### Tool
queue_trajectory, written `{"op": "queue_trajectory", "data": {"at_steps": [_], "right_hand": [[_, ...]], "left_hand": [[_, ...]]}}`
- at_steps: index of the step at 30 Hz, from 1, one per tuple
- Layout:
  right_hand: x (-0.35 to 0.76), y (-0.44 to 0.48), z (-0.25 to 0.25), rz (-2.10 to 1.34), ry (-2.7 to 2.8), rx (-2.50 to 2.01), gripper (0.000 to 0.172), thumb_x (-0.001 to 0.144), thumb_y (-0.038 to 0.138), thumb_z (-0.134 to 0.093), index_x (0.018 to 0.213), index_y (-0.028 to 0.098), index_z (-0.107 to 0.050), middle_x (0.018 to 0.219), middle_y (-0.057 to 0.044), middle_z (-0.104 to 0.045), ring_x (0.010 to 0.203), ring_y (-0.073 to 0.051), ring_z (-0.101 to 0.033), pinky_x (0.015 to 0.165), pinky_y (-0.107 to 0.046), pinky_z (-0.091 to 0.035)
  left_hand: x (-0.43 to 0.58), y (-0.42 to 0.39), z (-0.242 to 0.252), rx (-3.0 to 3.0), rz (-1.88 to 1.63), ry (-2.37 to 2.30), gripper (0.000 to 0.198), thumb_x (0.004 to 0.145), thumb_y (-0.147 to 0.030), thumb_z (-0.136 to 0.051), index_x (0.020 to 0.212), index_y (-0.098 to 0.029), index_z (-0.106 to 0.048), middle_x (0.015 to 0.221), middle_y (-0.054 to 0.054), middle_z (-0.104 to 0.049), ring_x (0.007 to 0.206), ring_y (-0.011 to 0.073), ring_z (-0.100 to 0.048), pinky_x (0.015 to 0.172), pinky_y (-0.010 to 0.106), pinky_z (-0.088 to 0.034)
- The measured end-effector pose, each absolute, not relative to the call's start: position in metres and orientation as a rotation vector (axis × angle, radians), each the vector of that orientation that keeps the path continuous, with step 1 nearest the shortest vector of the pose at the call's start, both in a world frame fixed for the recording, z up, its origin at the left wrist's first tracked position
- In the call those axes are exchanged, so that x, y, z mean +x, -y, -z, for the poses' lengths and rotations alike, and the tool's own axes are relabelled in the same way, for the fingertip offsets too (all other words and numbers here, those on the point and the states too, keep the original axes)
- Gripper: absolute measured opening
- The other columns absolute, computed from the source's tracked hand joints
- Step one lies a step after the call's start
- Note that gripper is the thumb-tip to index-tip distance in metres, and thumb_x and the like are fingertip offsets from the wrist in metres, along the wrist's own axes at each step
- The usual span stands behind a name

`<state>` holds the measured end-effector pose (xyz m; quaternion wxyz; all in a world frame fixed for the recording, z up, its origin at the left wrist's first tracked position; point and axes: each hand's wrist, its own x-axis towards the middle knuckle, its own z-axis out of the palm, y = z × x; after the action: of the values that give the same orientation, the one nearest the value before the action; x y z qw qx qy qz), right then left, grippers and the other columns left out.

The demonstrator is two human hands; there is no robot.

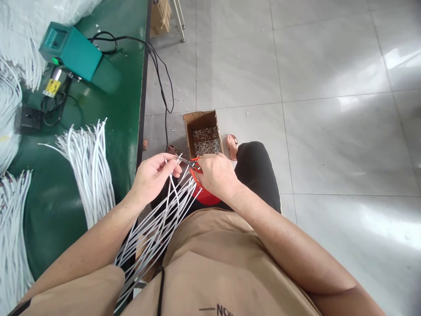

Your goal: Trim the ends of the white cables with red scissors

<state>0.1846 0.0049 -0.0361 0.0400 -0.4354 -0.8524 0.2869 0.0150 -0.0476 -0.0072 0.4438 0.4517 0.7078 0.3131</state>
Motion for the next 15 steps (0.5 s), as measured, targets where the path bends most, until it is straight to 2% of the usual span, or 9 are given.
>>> {"op": "queue_trajectory", "data": {"at_steps": [8,12,15], "right_hand": [[0.181,0.002,0.054,-0.964,2.45,-1.304,0.025,0.086,0.028,-0.051,0.072,0.014,-0.066,0.078,-0.01,-0.068,0.075,-0.021,-0.061,0.074,-0.034,-0.04],[0.182,-0.004,0.053,-1.423,1.922,-1.295,0.017,0.081,0.028,-0.057,0.076,0.014,-0.067,0.081,-0.005,-0.069,0.074,-0.015,-0.059,0.07,-0.028,-0.042],[0.181,-0.011,0.044,-1.775,1.428,-1.164,0.018,0.078,0.027,-0.058,0.085,0.016,-0.07,0.074,0.0,-0.066,0.068,-0.011,-0.056,0.065,-0.023,-0.043]], "left_hand": [[0.015,0.047,0.016,0.955,-0.826,-1.598,0.019,0.085,-0.035,-0.061,0.074,-0.018,-0.059,0.062,-0.001,-0.057,0.058,0.0104,-0.051,0.059,0.024,-0.042],[0.015,0.047,0.018,1.001,-0.833,-1.678,0.017,0.083,-0.035,-0.062,0.081,-0.018,-0.062,0.065,-0.001,-0.06,0.061,0.0119,-0.055,0.065,0.025,-0.046],[0.016,0.048,0.016,1.026,-0.812,-1.741,0.018,0.081,-0.036,-0.065,0.084,-0.018,-0.065,0.071,0.001,-0.067,0.066,0.014,-0.061,0.069,0.026,-0.048]]}}
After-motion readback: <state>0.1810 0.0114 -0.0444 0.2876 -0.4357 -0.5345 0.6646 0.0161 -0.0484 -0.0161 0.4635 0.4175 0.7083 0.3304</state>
